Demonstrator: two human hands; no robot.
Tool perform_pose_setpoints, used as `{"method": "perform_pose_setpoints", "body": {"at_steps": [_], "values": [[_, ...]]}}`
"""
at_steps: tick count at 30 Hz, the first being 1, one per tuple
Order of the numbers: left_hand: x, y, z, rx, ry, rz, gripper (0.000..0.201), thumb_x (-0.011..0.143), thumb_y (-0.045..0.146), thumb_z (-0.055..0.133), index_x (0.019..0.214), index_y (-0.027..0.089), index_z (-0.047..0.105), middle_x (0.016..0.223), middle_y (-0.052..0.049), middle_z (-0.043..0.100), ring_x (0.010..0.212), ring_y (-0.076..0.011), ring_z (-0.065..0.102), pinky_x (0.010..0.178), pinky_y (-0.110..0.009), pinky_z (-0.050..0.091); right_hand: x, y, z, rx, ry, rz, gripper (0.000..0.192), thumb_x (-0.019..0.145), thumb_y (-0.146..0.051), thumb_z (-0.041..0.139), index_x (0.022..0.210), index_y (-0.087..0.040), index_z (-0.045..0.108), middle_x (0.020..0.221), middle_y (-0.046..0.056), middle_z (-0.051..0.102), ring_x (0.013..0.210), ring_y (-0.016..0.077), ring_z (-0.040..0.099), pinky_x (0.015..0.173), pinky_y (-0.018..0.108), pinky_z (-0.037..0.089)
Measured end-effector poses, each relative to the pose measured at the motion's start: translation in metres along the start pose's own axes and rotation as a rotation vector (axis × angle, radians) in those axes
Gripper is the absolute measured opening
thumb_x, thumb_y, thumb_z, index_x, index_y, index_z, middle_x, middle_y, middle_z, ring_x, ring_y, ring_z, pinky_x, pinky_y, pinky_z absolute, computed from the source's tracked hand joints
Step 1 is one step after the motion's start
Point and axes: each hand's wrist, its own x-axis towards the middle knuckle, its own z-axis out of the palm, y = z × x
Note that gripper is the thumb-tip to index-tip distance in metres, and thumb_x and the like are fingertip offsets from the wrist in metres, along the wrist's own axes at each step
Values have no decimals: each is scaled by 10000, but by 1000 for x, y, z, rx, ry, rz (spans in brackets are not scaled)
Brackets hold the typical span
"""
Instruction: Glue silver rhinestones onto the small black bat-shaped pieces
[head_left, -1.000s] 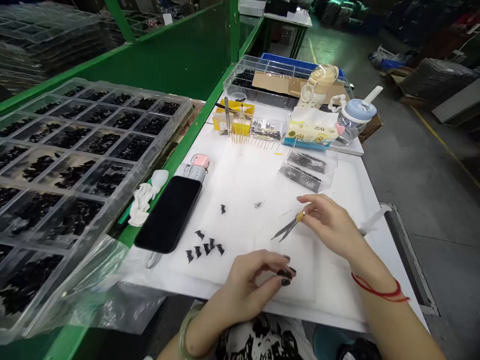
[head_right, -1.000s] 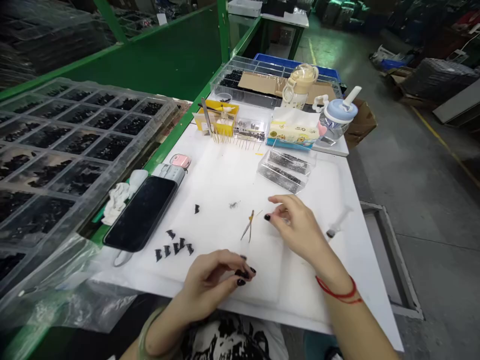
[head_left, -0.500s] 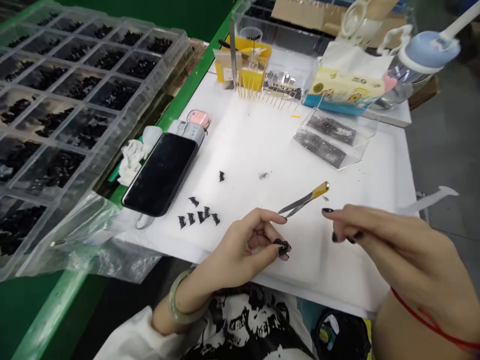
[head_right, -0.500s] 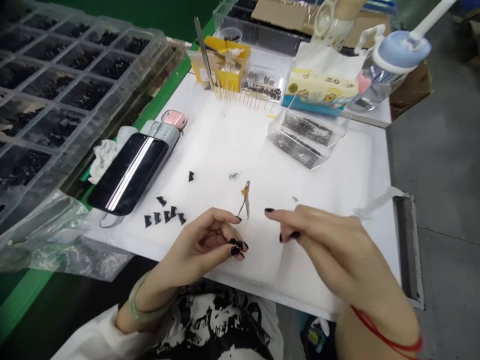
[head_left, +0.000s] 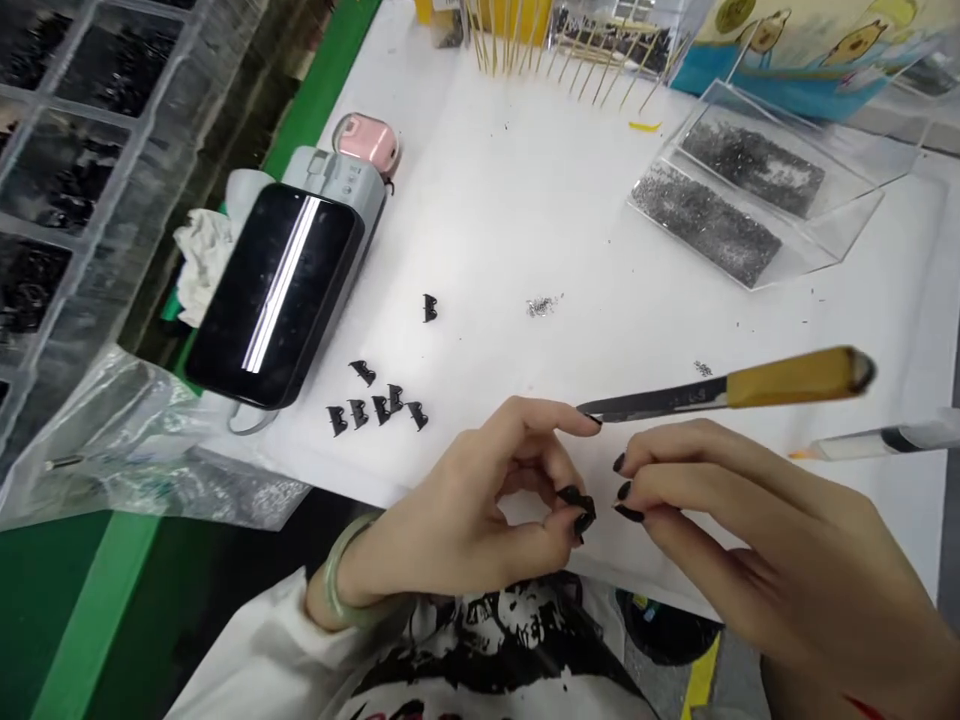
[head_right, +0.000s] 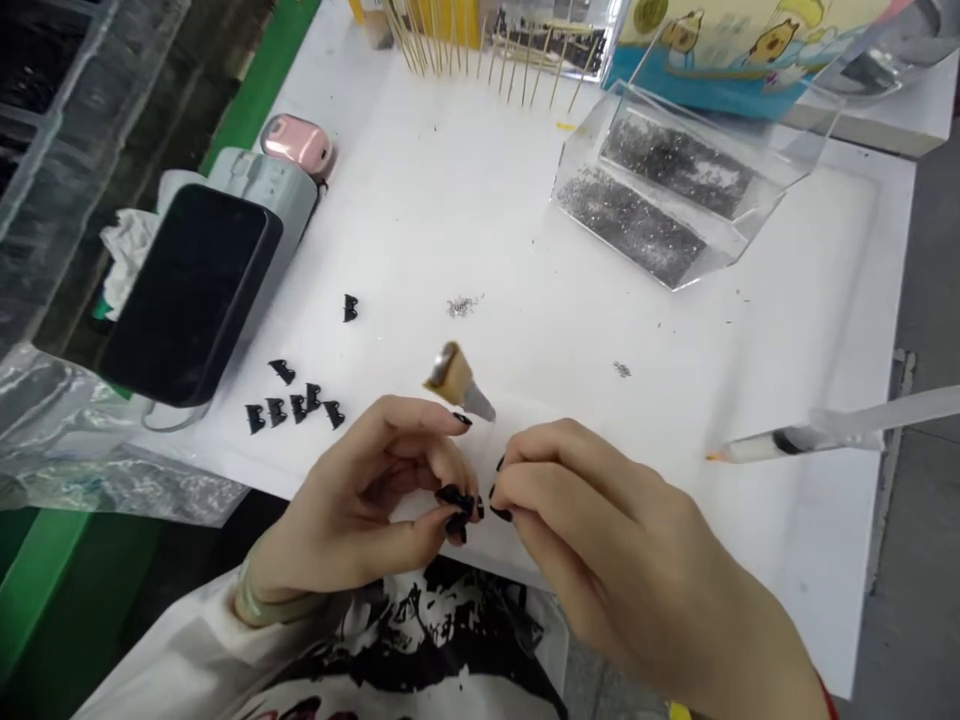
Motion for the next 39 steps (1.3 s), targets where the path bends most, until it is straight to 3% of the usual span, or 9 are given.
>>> {"method": "perform_pose_setpoints", "body": {"at_steps": [14, 20, 29, 39], "values": [[1, 1, 1, 52, -7, 55, 590, 941, 25, 687, 1418, 308, 484, 929, 5, 650, 844, -150, 711, 738, -226, 612, 2, -1, 7, -94, -18, -34, 264, 1043, 15, 442, 1010, -216, 566, 953, 25, 692, 828, 138, 685, 647, 234, 552], [0, 3, 0, 46, -12, 15, 594, 965, 29, 674, 1433, 337, 477, 947, 6, 648, 859, -147, 704, 742, -229, 621, 0, 1, 9, -79, -30, -29, 322, 979, 74, 472, 1094, -202, 590, 1004, 46, 701, 881, 162, 701, 677, 254, 573], [1, 4, 1, 97, 24, 36, 564, 939, 30, 676, 1404, 287, 488, 925, 0, 675, 811, -153, 719, 702, -229, 625, 2, 4, 9, -18, -38, -43, 340, 950, 94, 448, 1069, -187, 597, 988, 45, 684, 875, 161, 692, 705, 255, 579], [1, 4, -1, 85, -9, 61, 630, 935, -10, 674, 1434, 331, 495, 946, 13, 656, 868, -132, 715, 759, -202, 611, 6, 6, 8, 15, -29, -38, 295, 985, 61, 440, 1037, -188, 590, 941, 53, 698, 831, 157, 681, 677, 250, 581]]}}
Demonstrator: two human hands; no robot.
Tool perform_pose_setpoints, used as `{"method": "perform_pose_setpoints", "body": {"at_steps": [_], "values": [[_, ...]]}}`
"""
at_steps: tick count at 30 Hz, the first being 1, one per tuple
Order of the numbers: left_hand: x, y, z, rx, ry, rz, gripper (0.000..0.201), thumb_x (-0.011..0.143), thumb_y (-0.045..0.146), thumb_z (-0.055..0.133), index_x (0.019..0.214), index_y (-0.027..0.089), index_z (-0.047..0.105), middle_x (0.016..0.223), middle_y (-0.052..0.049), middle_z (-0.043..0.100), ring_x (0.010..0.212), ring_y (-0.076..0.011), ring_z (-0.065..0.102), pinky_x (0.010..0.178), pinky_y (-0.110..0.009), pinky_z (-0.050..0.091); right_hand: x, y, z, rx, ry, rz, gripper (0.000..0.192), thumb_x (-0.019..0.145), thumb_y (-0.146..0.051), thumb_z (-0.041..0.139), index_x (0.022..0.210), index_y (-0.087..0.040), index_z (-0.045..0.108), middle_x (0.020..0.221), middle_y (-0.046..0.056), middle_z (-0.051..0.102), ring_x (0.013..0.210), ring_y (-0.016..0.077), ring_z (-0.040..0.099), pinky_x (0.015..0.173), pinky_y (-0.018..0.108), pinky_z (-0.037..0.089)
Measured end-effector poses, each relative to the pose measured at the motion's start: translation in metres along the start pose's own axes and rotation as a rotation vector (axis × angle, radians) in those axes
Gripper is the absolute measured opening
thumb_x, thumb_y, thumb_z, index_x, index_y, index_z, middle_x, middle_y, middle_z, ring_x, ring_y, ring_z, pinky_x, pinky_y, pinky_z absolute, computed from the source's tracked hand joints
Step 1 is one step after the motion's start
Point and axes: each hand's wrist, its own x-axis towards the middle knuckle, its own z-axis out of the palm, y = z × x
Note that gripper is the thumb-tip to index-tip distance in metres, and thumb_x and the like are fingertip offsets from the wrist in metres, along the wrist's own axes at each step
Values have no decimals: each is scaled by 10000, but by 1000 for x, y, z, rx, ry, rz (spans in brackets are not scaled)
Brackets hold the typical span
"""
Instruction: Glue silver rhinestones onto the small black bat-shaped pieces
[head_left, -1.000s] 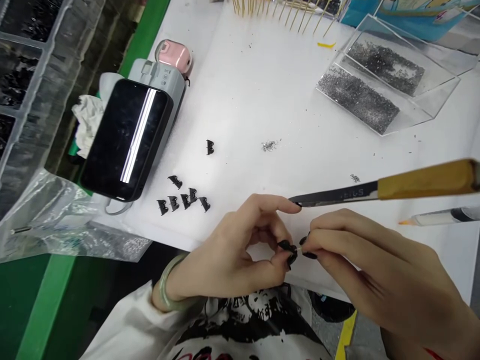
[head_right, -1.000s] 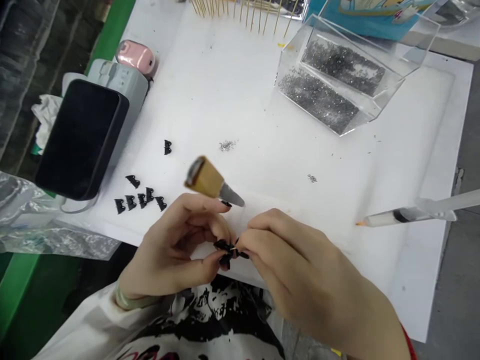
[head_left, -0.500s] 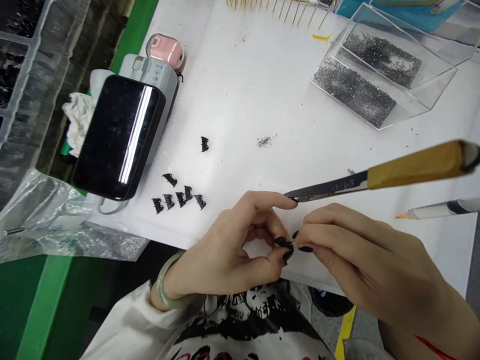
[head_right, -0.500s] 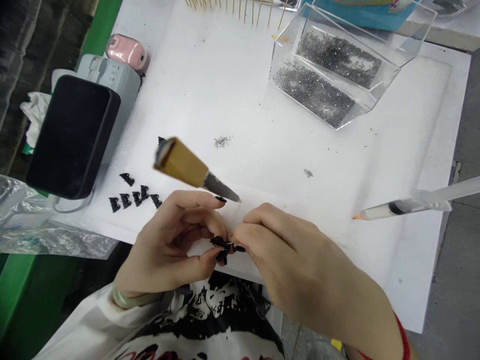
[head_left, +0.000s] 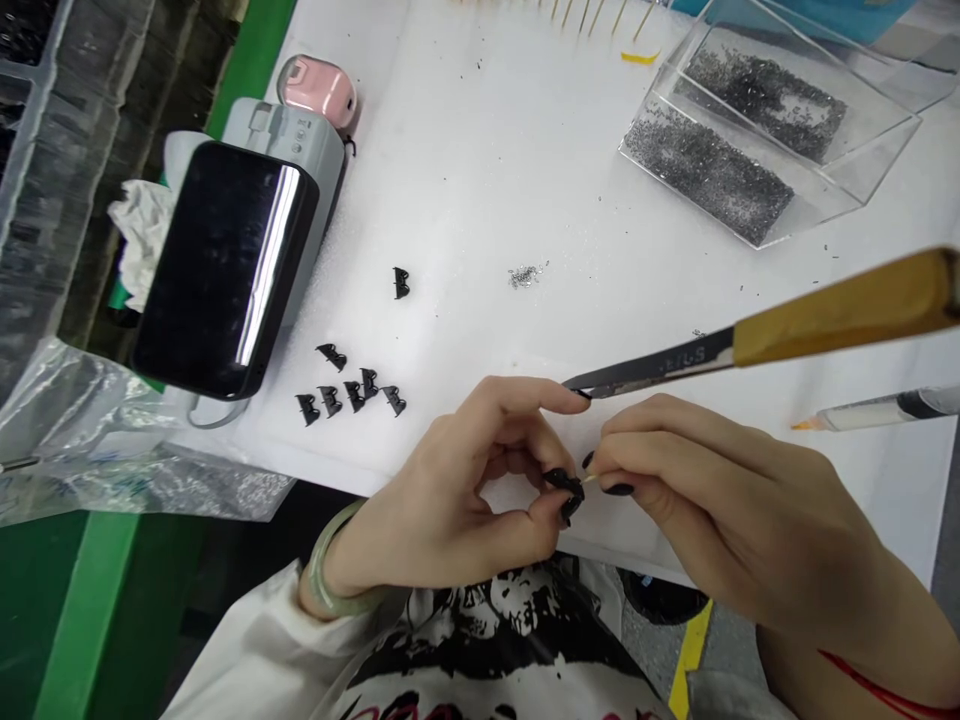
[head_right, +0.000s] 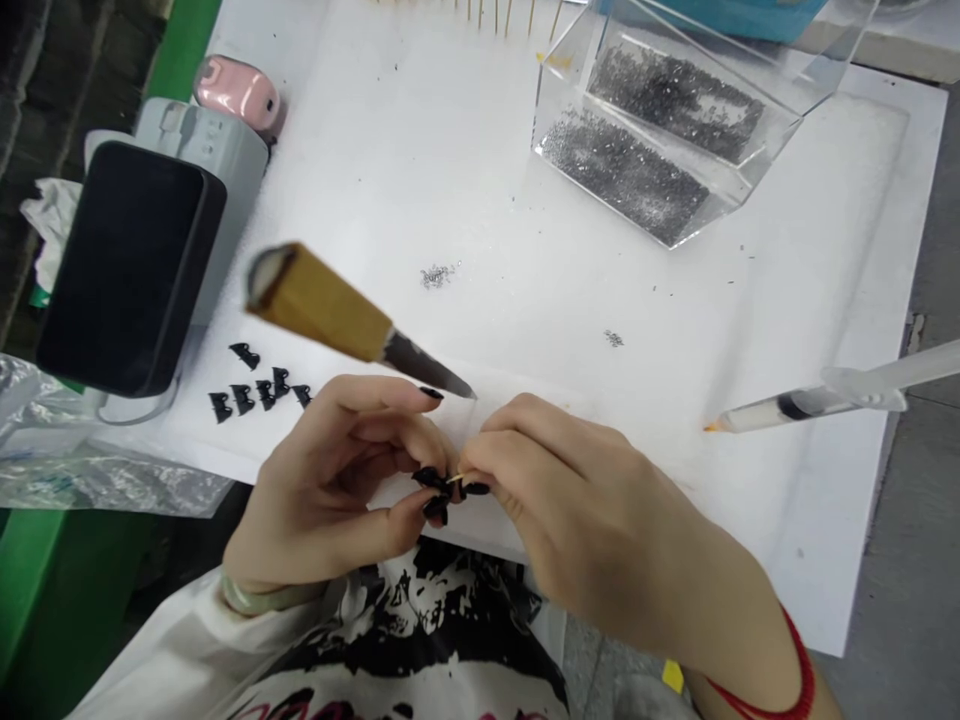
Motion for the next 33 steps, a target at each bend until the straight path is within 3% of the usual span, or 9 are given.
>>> {"method": "perform_pose_setpoints", "body": {"at_steps": [12, 19, 22, 26, 30, 33], "values": [[0, 3, 1, 13, 35, -14, 577, 925, -3, 679, 1392, 299, 527, 925, 5, 683, 841, -153, 739, 733, -233, 636, 2, 0, -1, -3, -9, 8, 255, 1018, 8, 444, 1034, -202, 586, 944, 56, 715, 834, 167, 703, 685, 260, 588], [1, 3, 2, 33, 18, -8, 577, 951, 14, 669, 1419, 305, 498, 936, 9, 658, 847, -145, 720, 734, -230, 619, -4, -1, 0, -48, 1, 5, 265, 999, 31, 477, 1053, -198, 599, 976, 61, 710, 836, 182, 722, 615, 272, 561], [0, 4, 4, 63, 39, -1, 555, 951, 25, 671, 1407, 298, 510, 933, 8, 665, 824, -147, 713, 720, -239, 615, -5, -3, 0, -89, -12, 2, 277, 975, 48, 461, 978, -207, 572, 974, 76, 711, 841, 207, 734, 562, 285, 540], [-2, 4, 6, 81, 91, -21, 533, 954, 44, 661, 1397, 310, 527, 928, 9, 669, 812, -159, 708, 708, -263, 614, -5, -3, -1, -105, -21, -2, 315, 914, 76, 430, 916, -223, 527, 979, 80, 713, 843, 216, 739, 611, 309, 584], [-2, 2, 6, 73, 65, 25, 577, 941, 51, 673, 1418, 337, 519, 931, 16, 664, 804, -156, 704, 682, -261, 599, -4, -3, -2, -77, -44, 12, 324, 947, 74, 414, 970, -224, 539, 999, 72, 707, 861, 209, 731, 605, 301, 559], [-2, 3, 7, 85, 80, -8, 549, 956, 50, 662, 1411, 322, 520, 935, 5, 675, 820, -167, 719, 693, -271, 615, -6, -2, -3, 6, -65, 61, 222, 1013, -11, 507, 1054, -225, 547, 997, 51, 691, 853, 191, 704, 618, 285, 547]]}}
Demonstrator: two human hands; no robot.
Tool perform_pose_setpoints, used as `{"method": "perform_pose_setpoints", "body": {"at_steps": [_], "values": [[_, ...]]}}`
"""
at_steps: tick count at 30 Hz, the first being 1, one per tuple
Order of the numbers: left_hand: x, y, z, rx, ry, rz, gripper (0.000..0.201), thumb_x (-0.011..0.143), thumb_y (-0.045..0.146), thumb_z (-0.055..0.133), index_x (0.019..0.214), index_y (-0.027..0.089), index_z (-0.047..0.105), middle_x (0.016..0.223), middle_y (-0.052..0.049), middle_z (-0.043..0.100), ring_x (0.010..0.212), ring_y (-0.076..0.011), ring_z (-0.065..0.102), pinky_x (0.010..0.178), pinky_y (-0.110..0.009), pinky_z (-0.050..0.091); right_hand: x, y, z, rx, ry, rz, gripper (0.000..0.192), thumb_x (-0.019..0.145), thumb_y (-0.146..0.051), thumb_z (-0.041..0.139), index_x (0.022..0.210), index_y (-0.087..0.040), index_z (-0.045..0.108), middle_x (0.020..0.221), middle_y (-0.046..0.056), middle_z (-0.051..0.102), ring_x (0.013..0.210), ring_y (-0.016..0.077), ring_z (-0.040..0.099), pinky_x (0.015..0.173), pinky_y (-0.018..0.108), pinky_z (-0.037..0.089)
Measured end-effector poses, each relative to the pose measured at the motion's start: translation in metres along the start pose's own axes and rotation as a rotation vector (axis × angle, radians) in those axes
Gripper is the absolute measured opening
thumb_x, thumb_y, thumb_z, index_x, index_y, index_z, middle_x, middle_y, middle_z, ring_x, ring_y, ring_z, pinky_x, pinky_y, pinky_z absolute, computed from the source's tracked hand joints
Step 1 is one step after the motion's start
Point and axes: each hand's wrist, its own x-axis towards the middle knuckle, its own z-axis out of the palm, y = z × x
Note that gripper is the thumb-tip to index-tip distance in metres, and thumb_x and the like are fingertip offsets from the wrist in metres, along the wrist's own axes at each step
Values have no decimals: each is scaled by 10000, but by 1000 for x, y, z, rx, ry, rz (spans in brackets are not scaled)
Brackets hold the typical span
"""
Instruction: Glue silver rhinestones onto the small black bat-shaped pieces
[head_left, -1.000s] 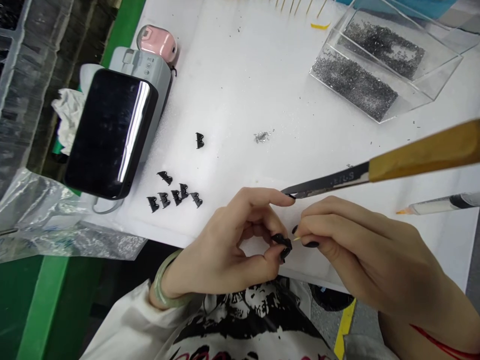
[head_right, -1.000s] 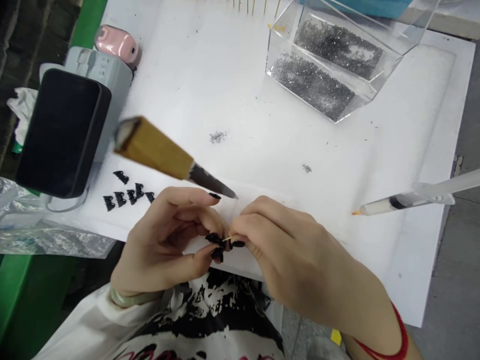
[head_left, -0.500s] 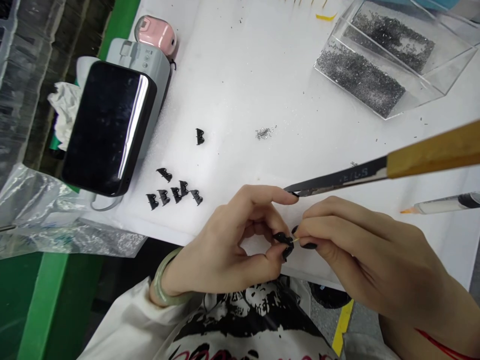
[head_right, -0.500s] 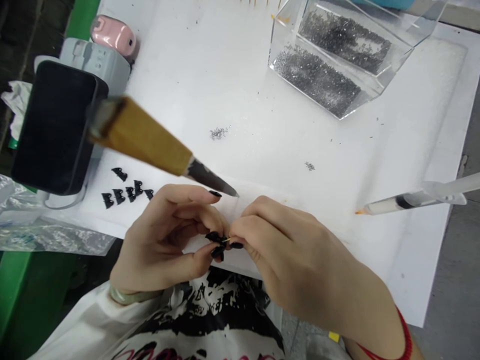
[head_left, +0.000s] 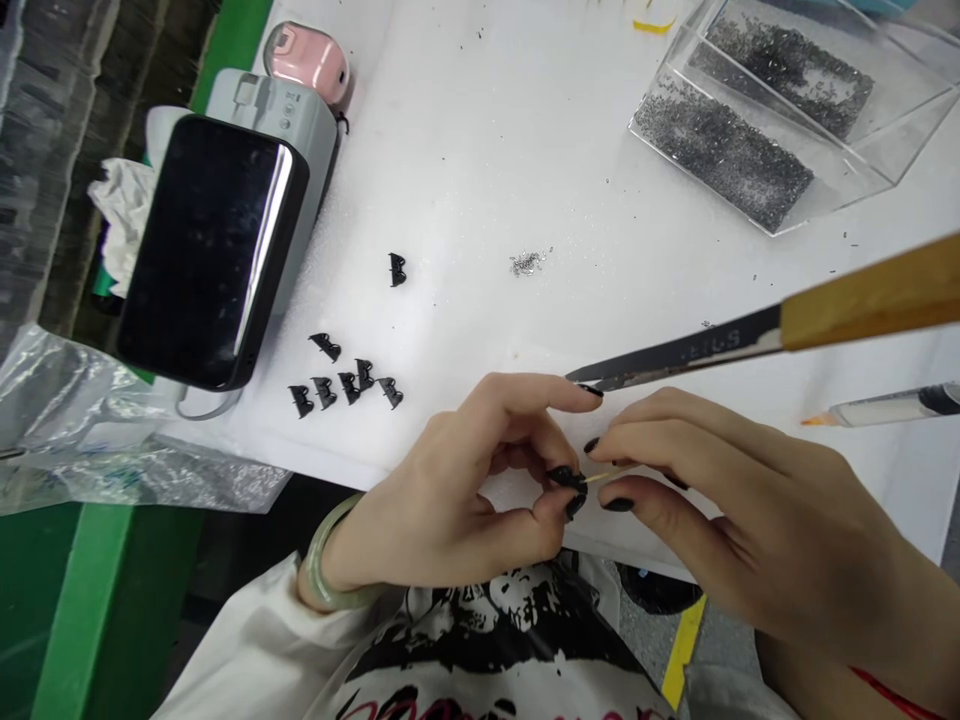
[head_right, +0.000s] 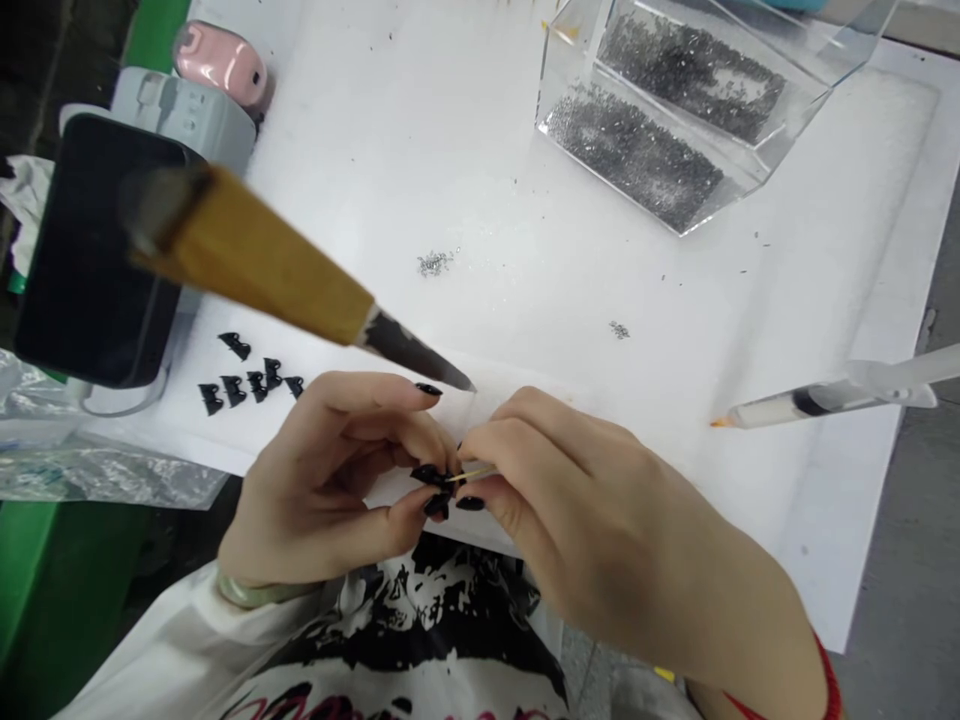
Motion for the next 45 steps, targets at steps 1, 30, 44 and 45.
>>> {"method": "perform_pose_setpoints", "body": {"at_steps": [1, 30, 44, 45], "values": [[0, 1, 0, 6, 8, -15, 538, 960, 52, 659, 1406, 320, 523, 933, 3, 677, 824, -171, 724, 696, -274, 620, 0, 0, 0, 19, -3, 17, 201, 1018, -33, 534, 1064, -228, 545, 980, 40, 685, 824, 180, 691, 615, 280, 543], [2, -3, -2, 19, -16, 51, 558, 943, 35, 657, 1415, 293, 508, 916, 3, 682, 795, -174, 725, 661, -270, 630, 7, 2, -1, -16, -17, 11, 221, 1062, -58, 406, 1003, -221, 542, 910, 35, 700, 774, 170, 696, 637, 294, 536], [-1, -7, -3, -80, -22, 69, 541, 986, 18, 581, 1438, 313, 535, 1004, -45, 681, 889, -209, 729, 700, -295, 662, 8, 2, -11, 139, 119, -6, 235, 990, -9, 482, 955, -236, 531, 871, 11, 620, 745, 135, 599, 625, 261, 493], [-1, -8, -3, -119, -33, 65, 541, 998, 10, 571, 1447, 312, 533, 1031, -51, 689, 921, -209, 733, 727, -297, 669, 8, 2, -11, 131, 183, 2, 240, 987, -11, 497, 966, -245, 544, 886, 13, 612, 759, 147, 596, 642, 282, 495]]}}
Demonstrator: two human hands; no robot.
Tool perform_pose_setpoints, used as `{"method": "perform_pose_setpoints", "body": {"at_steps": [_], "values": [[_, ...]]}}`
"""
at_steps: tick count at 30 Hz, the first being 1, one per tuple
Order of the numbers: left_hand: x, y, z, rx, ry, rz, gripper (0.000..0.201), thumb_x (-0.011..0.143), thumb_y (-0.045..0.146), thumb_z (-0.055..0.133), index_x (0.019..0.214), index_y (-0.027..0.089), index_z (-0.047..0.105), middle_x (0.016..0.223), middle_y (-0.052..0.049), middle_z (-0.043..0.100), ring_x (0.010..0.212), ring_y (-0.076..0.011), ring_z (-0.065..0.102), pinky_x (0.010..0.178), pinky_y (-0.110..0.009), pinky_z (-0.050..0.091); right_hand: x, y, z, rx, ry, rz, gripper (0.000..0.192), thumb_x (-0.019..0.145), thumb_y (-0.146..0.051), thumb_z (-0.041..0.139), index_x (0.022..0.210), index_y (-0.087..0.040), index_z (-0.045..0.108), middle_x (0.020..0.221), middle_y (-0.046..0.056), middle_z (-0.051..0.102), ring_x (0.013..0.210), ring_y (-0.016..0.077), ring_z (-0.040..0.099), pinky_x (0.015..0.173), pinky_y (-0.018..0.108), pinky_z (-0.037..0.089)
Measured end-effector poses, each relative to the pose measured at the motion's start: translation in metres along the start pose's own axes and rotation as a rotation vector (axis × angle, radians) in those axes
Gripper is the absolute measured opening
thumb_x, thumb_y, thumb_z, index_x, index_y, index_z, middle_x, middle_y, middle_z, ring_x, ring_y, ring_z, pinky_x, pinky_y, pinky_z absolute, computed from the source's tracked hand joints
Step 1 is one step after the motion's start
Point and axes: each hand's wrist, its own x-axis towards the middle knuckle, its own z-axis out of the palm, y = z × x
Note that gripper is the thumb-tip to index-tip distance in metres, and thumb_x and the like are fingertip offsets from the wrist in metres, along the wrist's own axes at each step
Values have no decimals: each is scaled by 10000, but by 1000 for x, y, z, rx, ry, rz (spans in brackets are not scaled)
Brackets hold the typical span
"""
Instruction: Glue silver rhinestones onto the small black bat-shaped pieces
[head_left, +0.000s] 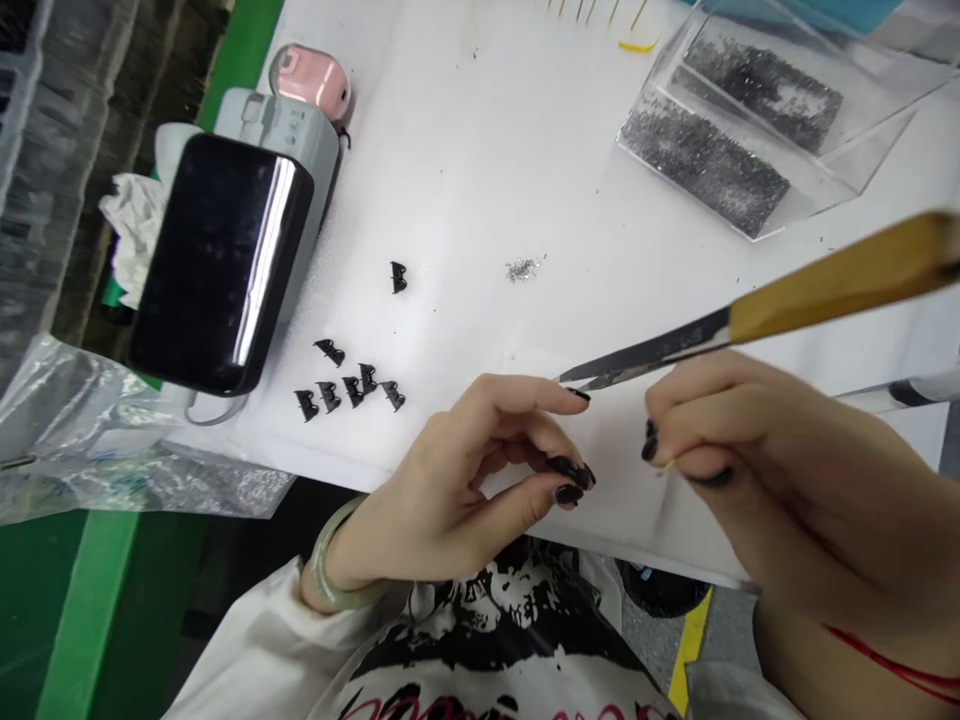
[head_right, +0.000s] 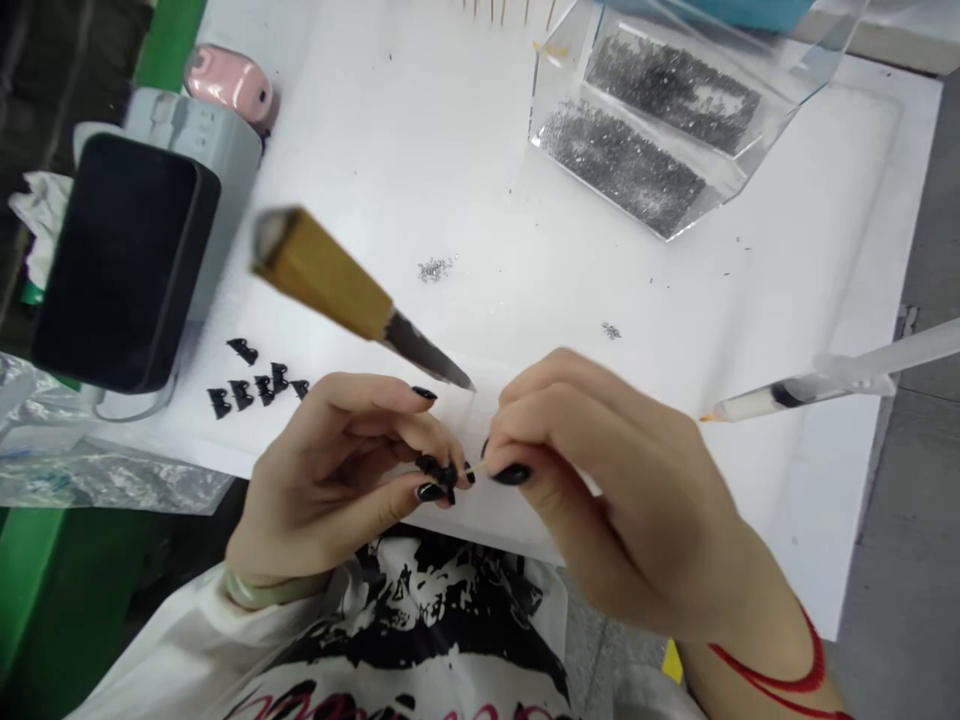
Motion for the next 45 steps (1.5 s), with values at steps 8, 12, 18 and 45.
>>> {"method": "perform_pose_setpoints", "body": {"at_steps": [8, 12, 18, 45], "values": [[-2, -4, 0, -240, 69, -83, 554, 979, -41, 672, 1392, 320, 595, 1027, 0, 720, 994, -148, 754, 829, -221, 657, 9, 19, 16, -277, 457, -36, 194, 1014, -77, 633, 1009, -270, 657, 917, 52, 624, 837, 240, 630, 673, 389, 518], [0, -3, 1, -336, 72, -102, 494, 987, -25, 684, 1341, 315, 628, 1019, 16, 749, 955, -125, 764, 843, -212, 659, 18, 21, 15, -446, 411, -59, 189, 1016, -64, 618, 941, -235, 648, 845, 49, 676, 811, 241, 633, 673, 382, 517], [5, -4, 1, -470, 96, -126, 376, 996, -9, 681, 1243, 274, 675, 987, 11, 795, 934, -124, 783, 817, -193, 669, 41, 30, 16, -729, 359, -26, 212, 1041, -117, 560, 901, -192, 701, 836, 112, 695, 881, 328, 645, 739, 448, 529], [2, -14, 4, -330, 144, -58, 466, 999, 68, 697, 1362, 326, 561, 916, 21, 649, 893, -146, 745, 820, -243, 654, 34, 20, 19, -11, 27, -114, 148, 1081, -126, 534, 1032, -210, 646, 958, 65, 742, 817, 181, 711, 716, 294, 596]]}}
